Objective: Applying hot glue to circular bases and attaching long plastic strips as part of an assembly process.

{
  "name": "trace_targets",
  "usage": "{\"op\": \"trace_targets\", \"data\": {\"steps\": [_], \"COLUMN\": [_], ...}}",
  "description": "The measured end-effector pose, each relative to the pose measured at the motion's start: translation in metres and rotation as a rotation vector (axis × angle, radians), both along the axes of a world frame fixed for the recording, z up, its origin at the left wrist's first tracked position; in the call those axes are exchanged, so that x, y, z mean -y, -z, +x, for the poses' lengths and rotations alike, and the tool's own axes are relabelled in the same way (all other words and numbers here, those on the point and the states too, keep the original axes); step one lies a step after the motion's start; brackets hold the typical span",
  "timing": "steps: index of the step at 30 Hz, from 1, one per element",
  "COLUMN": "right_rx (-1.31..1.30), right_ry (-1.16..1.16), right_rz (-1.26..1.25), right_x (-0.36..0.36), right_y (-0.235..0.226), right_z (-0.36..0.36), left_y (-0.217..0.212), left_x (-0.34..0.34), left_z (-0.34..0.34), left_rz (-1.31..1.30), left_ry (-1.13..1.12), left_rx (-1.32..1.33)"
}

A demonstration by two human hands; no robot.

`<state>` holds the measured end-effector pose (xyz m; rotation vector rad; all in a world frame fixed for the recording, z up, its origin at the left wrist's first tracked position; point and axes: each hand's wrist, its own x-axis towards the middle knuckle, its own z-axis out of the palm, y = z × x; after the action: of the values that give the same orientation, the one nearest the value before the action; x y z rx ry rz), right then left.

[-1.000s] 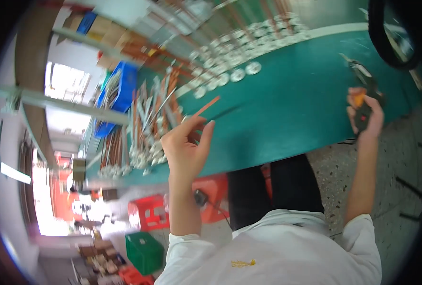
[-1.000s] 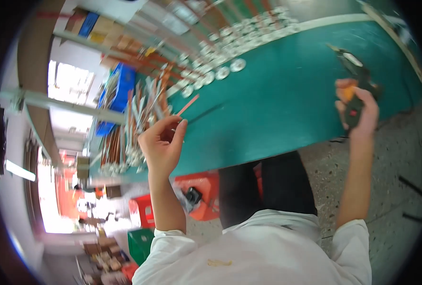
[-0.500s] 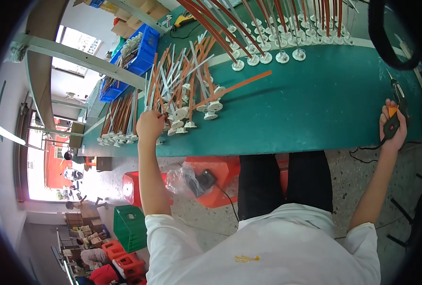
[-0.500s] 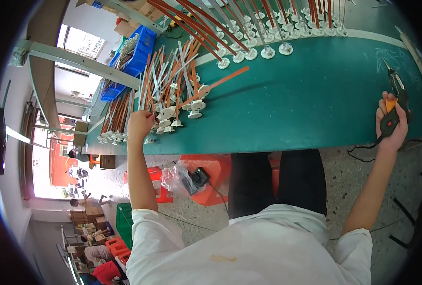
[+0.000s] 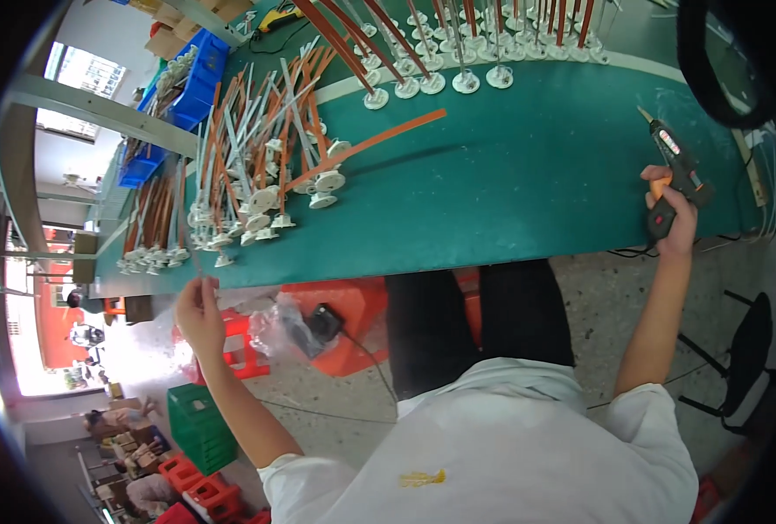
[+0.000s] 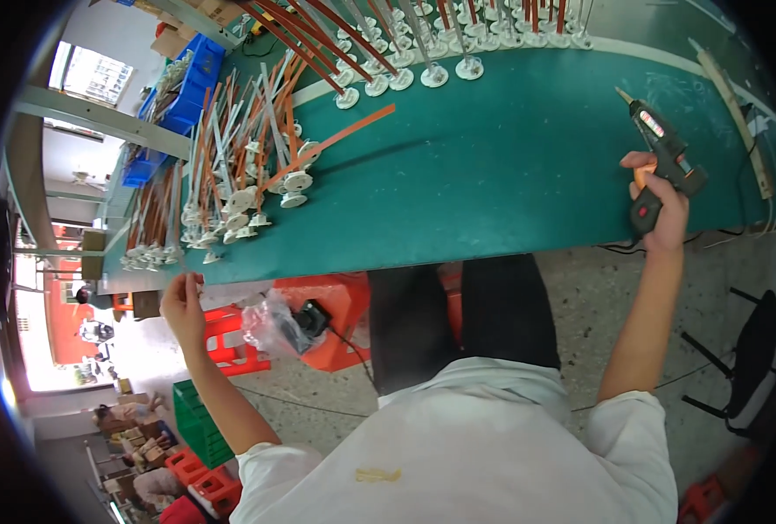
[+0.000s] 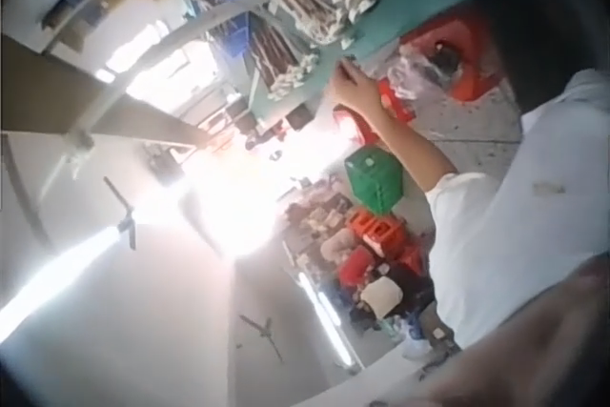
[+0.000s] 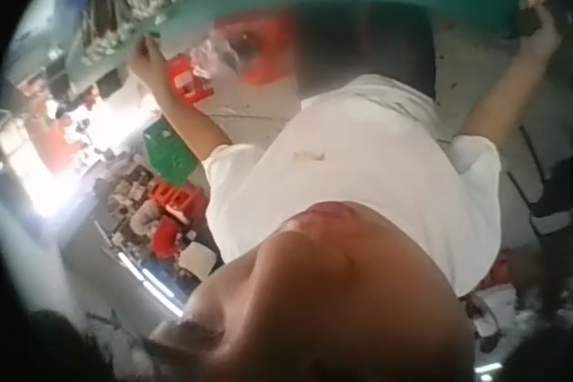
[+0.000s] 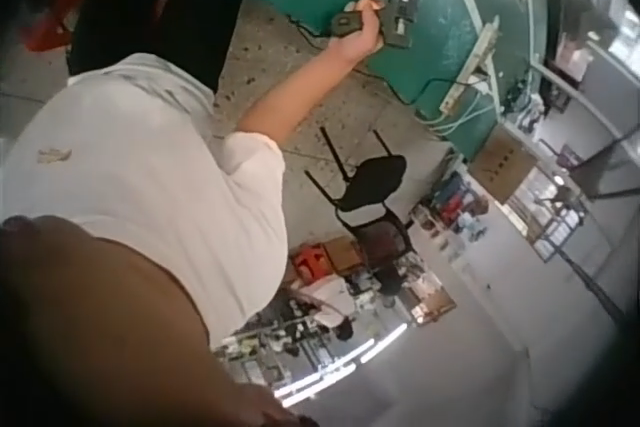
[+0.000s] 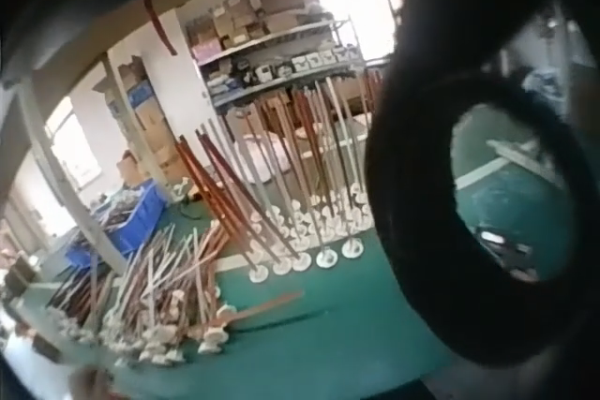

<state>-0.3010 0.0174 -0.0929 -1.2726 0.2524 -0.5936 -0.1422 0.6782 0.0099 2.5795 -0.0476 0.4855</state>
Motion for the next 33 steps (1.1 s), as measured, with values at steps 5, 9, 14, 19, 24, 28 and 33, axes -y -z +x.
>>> {"op": "trace_targets", "data": {"steps": [5,9,14,19,24,28,33], "right_rx": [-0.021,-0.088,-0.286,-0.206,-0.133,0.0,-0.1], "right_ry": [0.007,-0.196,-0.24,-0.4,-0.347,-0.256,-0.3], "right_rz": [-0.057,-0.006,0.187,-0.247,-0.568,-0.644,-0.691], "right_x": [-0.009,-0.063,-0.221,-0.246,-0.258,-0.261,-0.26], "right_y": [-0.002,-0.012,-0.03,-0.011,-0.009,0.003,-0.003], "right_z": [-0.001,-0.033,-0.049,-0.032,-0.011,0.002,0.001], "left_y": [0.018,0.027,0.036,0.049,0.067,0.057,0.058], "left_x": [0.073,0.153,0.215,0.244,0.24,0.248,0.247], "left_z": [-0.008,0.002,-0.016,-0.014,-0.008,-0.01,-0.006], "left_rz": [-0.742,-0.685,-0.859,-0.557,-0.575,-0.383,-0.384], "left_ry": [0.202,0.349,0.511,0.58,0.634,0.67,0.687], "left_rx": [-0.095,-0.129,-0.073,0.007,-0.013,0.019,-0.065]}}
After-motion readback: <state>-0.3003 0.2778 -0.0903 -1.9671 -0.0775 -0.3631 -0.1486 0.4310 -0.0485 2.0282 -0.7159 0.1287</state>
